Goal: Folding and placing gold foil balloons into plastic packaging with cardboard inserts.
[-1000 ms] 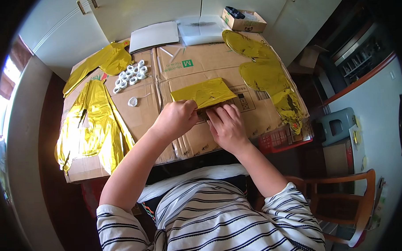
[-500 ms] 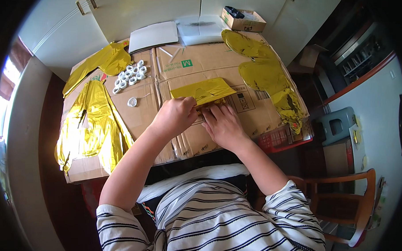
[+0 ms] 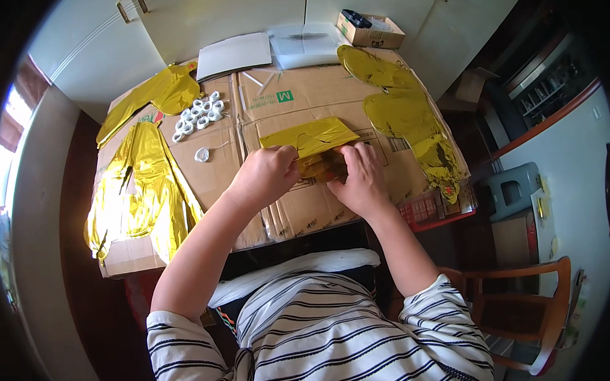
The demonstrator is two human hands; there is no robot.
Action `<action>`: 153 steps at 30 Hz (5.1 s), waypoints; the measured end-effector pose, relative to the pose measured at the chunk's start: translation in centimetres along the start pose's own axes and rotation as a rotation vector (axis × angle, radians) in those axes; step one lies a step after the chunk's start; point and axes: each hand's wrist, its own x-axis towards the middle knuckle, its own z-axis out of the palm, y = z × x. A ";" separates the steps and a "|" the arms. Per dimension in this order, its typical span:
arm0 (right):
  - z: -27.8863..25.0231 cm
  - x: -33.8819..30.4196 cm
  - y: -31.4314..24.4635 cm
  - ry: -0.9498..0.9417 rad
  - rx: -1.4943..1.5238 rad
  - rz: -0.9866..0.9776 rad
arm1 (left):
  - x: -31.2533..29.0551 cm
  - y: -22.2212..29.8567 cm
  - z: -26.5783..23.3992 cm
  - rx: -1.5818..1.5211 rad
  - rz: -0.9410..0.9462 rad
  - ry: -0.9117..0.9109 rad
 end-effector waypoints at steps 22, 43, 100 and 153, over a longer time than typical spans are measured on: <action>1.6 0.5 1.3 -0.114 0.482 0.026 | 0.1 0.3 -0.1 -0.037 0.012 0.027; 2.4 2.3 1.6 -0.042 0.463 0.118 | 0.3 0.3 -0.1 -0.021 0.010 0.020; 3.3 -0.4 -3.6 -0.169 -0.147 -0.200 | 0.6 0.0 0.2 -0.035 0.004 0.001; 4.6 2.9 2.9 -0.410 -0.138 0.052 | -0.9 -2.4 6.0 0.381 -0.025 -0.080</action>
